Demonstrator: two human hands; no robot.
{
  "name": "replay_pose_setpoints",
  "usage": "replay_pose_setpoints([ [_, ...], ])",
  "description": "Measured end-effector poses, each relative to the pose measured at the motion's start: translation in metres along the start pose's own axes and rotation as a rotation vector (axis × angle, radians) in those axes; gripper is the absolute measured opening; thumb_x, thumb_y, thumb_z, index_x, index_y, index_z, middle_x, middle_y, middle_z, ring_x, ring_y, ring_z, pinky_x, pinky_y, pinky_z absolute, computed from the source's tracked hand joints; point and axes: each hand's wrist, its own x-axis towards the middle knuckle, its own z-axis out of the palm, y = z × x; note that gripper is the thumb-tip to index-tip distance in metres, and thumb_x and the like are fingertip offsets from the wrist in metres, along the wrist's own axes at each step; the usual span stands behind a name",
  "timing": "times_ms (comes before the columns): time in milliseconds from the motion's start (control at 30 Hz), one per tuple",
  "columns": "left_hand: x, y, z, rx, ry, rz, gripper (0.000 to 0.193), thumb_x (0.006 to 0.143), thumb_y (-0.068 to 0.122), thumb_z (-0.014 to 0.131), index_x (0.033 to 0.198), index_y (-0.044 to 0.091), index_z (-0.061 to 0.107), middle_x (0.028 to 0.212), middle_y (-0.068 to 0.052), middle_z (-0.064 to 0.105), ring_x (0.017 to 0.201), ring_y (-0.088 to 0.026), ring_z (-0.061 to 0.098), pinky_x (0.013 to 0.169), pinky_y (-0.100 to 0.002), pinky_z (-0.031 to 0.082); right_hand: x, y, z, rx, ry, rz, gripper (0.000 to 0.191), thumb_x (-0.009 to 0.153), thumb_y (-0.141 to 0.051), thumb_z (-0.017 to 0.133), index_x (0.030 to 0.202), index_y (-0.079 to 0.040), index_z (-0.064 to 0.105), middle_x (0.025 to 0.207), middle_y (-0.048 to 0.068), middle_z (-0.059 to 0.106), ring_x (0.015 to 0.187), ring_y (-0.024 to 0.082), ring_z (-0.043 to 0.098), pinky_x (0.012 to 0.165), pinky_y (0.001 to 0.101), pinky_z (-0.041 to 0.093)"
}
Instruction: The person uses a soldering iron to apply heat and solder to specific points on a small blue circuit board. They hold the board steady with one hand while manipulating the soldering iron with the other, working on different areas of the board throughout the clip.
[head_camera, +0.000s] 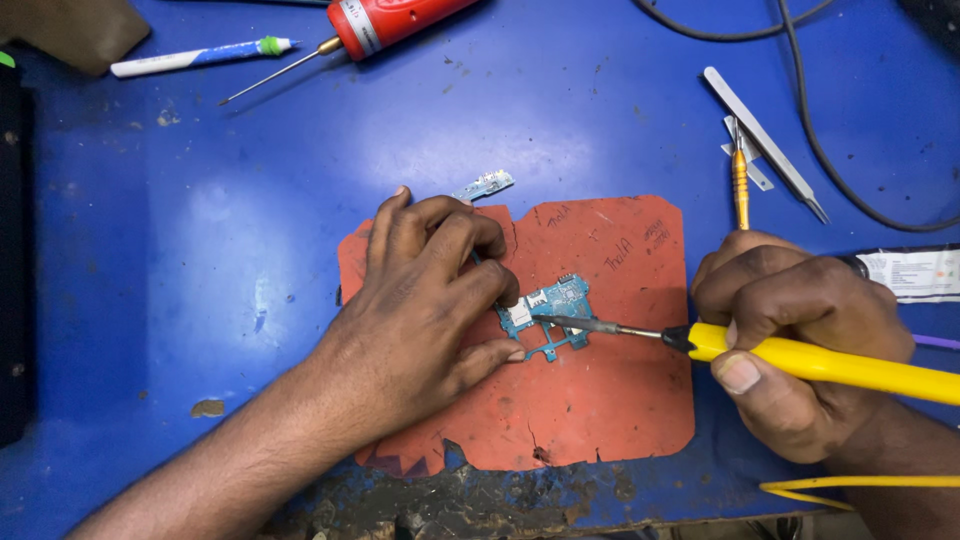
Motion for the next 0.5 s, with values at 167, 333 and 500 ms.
replay_pose_setpoints([
  [167, 0.0005, -0.0007, -0.0001, 0.024, -0.016, -0.003, 0.046, 0.064, 0.038, 0.091, 0.095, 0.011, 0.070, 0.118, -0.010, 0.049, 0.129, -0.034, 0.041, 0.115, -0.072, 0.020, -0.0002, 0.0010, 0.0023, 0.013, 0.014, -0.014, 0.019, 0.093, -0.018, 0.065, 0.096, -0.007, 0.049, 0.078, 0.010, 0.062, 0.067, 0.016, 0.058, 0.065, 0.0341, 0.052],
  [333, -0.0004, -0.0004, 0.0015, 0.015, -0.003, 0.009, 0.047, 0.065, 0.039, 0.091, 0.096, 0.011, 0.070, 0.119, -0.010, 0.049, 0.129, -0.034, 0.042, 0.115, -0.072, 0.021, -0.0018, 0.0021, 0.0031, 0.011, 0.020, -0.023, 0.020, 0.093, -0.019, 0.065, 0.096, -0.007, 0.049, 0.078, 0.010, 0.062, 0.069, 0.017, 0.057, 0.064, 0.0334, 0.051],
  [500, 0.0007, -0.0010, 0.0018, -0.013, 0.008, 0.006, 0.044, 0.068, 0.039, 0.090, 0.096, 0.011, 0.070, 0.118, -0.010, 0.050, 0.128, -0.033, 0.043, 0.115, -0.071, 0.023, -0.0019, 0.0048, 0.0051, 0.025, 0.049, -0.037, 0.020, 0.094, -0.019, 0.065, 0.096, -0.007, 0.049, 0.078, 0.010, 0.062, 0.066, 0.015, 0.057, 0.063, 0.0330, 0.051],
])
